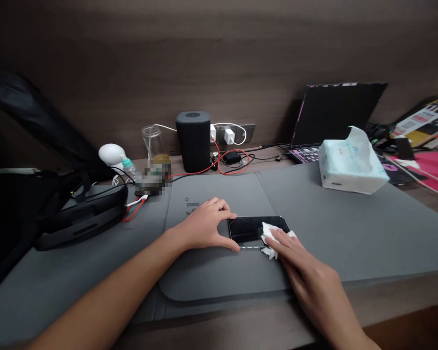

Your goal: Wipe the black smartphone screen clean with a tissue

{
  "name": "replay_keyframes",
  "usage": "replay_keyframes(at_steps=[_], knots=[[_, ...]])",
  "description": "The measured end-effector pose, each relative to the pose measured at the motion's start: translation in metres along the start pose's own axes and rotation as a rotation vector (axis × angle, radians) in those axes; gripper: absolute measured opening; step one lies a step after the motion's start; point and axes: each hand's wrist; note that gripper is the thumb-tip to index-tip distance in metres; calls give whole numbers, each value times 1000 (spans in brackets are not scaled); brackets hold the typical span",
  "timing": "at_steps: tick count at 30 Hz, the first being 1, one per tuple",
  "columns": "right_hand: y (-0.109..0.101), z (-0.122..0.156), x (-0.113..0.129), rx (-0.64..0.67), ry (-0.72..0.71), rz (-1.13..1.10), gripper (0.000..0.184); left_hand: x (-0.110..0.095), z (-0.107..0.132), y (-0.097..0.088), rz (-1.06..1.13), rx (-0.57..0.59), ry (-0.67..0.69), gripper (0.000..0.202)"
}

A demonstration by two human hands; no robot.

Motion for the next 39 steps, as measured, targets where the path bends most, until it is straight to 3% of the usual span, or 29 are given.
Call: replay_keyframes(at_steps=[12,15,19,23,27,30,35,39], knots=[[4,5,6,-98,38,-60,34,0,0,-1,-4,-2,-10,64],[-4,0,2,-63,46,-35,34,0,0,-1,-6,-1,-26,64],[-11,-20,4,30,-70,-13,35,-1,0,-1,-13,6,-23,65],[-7,-45,33,187,-191,-38,37,0,1,0,-10,5,-17,63],[2,-57,52,229,-225,-55,35,0,2,1,-4,28,-4,56],[-2,-53,33,221,-184,-53,31,0,2,1,-13,33,-10,58],[-27,-36,-17,202,-52,53,29,2,1,0,-27,55,-33,63],[-28,-40,-9,271,-83,160,29,1,1,-1,-25,56,-26,62]])
Point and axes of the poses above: each hand's wrist, its own z-axis away from the middle knuckle, its own y-axis out of the palm, x = y × z, and after that the axes turned 1 degree about -y, right-handed
